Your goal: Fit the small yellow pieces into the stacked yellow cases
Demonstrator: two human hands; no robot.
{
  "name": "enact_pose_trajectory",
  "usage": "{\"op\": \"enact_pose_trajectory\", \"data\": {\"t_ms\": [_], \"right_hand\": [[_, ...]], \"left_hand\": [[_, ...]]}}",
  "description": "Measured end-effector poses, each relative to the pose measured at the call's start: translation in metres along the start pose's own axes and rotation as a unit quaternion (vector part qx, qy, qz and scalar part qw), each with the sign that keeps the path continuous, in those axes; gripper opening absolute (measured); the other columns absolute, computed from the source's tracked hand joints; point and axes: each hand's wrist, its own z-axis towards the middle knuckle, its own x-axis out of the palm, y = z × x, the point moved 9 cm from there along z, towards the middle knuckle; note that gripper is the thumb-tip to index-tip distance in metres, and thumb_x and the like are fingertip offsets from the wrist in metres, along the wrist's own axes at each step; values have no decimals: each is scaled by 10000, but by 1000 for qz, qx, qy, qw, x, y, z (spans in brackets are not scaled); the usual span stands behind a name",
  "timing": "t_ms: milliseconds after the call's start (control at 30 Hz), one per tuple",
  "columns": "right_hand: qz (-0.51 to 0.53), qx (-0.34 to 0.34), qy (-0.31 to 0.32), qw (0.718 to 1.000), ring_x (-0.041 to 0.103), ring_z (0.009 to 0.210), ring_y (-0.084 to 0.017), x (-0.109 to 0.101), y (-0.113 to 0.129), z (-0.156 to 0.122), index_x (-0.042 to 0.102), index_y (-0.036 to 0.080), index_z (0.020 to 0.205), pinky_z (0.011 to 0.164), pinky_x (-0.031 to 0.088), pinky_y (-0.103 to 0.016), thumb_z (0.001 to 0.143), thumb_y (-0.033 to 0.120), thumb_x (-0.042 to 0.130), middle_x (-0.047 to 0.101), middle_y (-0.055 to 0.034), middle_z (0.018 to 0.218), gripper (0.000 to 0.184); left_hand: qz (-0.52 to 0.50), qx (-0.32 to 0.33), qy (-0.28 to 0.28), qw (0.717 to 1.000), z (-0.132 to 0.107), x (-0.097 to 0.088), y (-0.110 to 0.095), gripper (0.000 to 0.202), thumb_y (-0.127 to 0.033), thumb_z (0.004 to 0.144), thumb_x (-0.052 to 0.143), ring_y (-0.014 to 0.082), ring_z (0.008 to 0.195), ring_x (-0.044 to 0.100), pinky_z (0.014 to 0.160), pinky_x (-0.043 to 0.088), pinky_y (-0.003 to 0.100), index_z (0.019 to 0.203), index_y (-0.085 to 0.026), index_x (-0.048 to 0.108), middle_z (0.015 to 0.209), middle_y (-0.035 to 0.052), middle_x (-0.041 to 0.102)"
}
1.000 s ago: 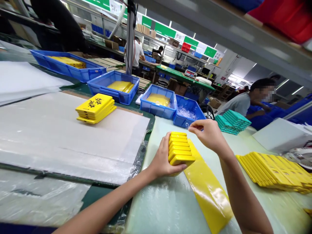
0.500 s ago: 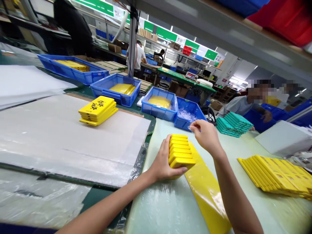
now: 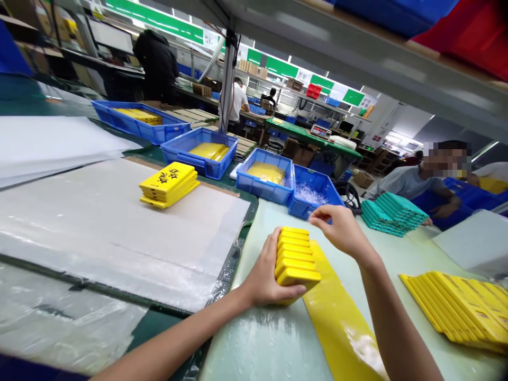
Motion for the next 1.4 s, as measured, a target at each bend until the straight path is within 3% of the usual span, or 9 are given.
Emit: {"op": "enact_pose_trajectory", "data": {"t_ms": [133,333,533,733,867,1000,1200,1300,1400], "right_hand": [[137,-80,32,987,719,807,-202,19,34,2,839,188,940,765,506,-310,916,193,723,832,-47,912,119],[-50,-51,78,994,700,847,-219,35,39,6,770,196,830,732,419,-309,931,141,697,810,-53,907,136],[-189,35,53,980,720,833,-240,4,-22,0,766,206,805,653,345,-309,927,111,674,815,-74,904,179],[-115,125,-104,980,771,851,-274,-33,-99,50,877,152,930,754,504,-314,938,222,721,842,-118,911,171],[-101,163,-149,970,786,1048,-291,-24,-136,105,864,74,1106,902,535,-292,953,123,654,842,-180,1099,265],[-82,211,-145,963,780,1012,-260,-1,-171,132,826,77,1011,959,557,-350,1005,192,691,827,-168,977,177],[-22,232,-114,966,754,1034,-217,24,-201,130,755,124,1062,1009,596,-421,980,249,802,787,-72,1069,156],[14,232,-134,963,745,1034,-224,23,-202,122,744,132,1009,1023,586,-438,1025,238,724,777,-69,1041,109],[61,204,-154,965,725,1120,-237,16,-193,118,739,116,1106,1053,567,-415,916,165,776,762,-116,1173,200]], "left_hand": [[0,6,0,1000,2,0,-2,1386,-704,668,909,478,1600,362,1348,255,717,1720,-192,167,1691,244,353],[6,2,6,1000,1,1,-2,1409,-695,661,913,491,1615,336,1351,242,724,1723,-184,141,1701,259,333],[6,5,1,1000,0,-1,0,1417,-698,650,927,489,1623,334,1368,225,699,1712,-158,161,1702,275,346],[7,16,5,1000,0,-2,0,1373,-687,687,905,482,1646,306,1377,212,690,1710,-180,144,1735,265,311],[11,16,6,1000,-3,-3,6,1358,-709,719,875,493,1666,262,1374,180,722,1713,-187,110,1757,271,273],[13,18,9,1000,-4,-3,10,1332,-699,732,871,509,1660,272,1357,194,754,1717,-222,110,1765,259,274],[17,16,-1,1000,-5,-6,12,1322,-695,730,870,512,1652,296,1359,206,743,1720,-226,130,1761,251,301],[22,17,-2,1000,-5,-7,13,1312,-699,740,862,508,1647,314,1358,221,735,1724,-233,129,1757,245,318],[20,14,1,1000,-4,-7,13,1321,-715,739,853,511,1629,347,1346,226,754,1724,-233,116,1742,250,342]]}}
